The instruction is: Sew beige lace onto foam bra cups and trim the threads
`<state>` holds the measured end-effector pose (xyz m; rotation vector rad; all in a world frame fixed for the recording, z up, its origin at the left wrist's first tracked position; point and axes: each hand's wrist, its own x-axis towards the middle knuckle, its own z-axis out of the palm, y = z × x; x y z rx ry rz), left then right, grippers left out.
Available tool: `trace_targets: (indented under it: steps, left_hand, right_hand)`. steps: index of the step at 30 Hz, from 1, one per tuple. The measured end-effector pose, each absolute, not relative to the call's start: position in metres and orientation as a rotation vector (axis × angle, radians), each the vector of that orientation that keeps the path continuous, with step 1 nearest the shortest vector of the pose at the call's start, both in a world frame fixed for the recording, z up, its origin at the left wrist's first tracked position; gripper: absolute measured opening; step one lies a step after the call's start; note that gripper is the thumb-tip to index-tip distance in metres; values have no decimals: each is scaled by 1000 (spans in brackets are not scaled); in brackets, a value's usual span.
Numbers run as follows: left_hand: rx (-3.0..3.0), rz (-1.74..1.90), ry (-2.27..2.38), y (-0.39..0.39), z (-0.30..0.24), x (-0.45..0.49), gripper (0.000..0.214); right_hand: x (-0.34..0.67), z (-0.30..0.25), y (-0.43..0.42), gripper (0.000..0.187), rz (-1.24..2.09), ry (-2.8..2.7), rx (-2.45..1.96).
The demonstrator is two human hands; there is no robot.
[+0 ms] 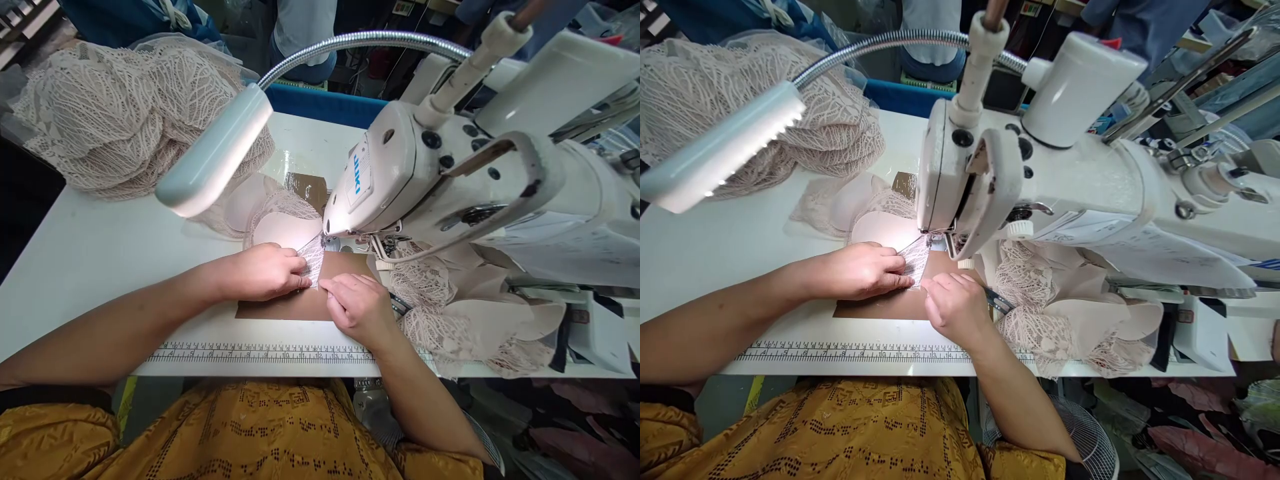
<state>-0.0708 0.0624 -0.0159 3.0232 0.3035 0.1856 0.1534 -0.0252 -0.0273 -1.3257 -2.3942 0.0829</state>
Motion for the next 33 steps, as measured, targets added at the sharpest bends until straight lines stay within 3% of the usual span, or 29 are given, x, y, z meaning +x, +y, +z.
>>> trace_targets:
  steps: [17,33]
  left_hand:
    - [2882,399,511,72,-21,-60,34]
    - [2964,333,509,76,-29,-53,34]
  right_hand:
    - [152,-28,-24,27,97,-2549,-1285]
    - [152,-27,-19,25,65,-2488,-1384]
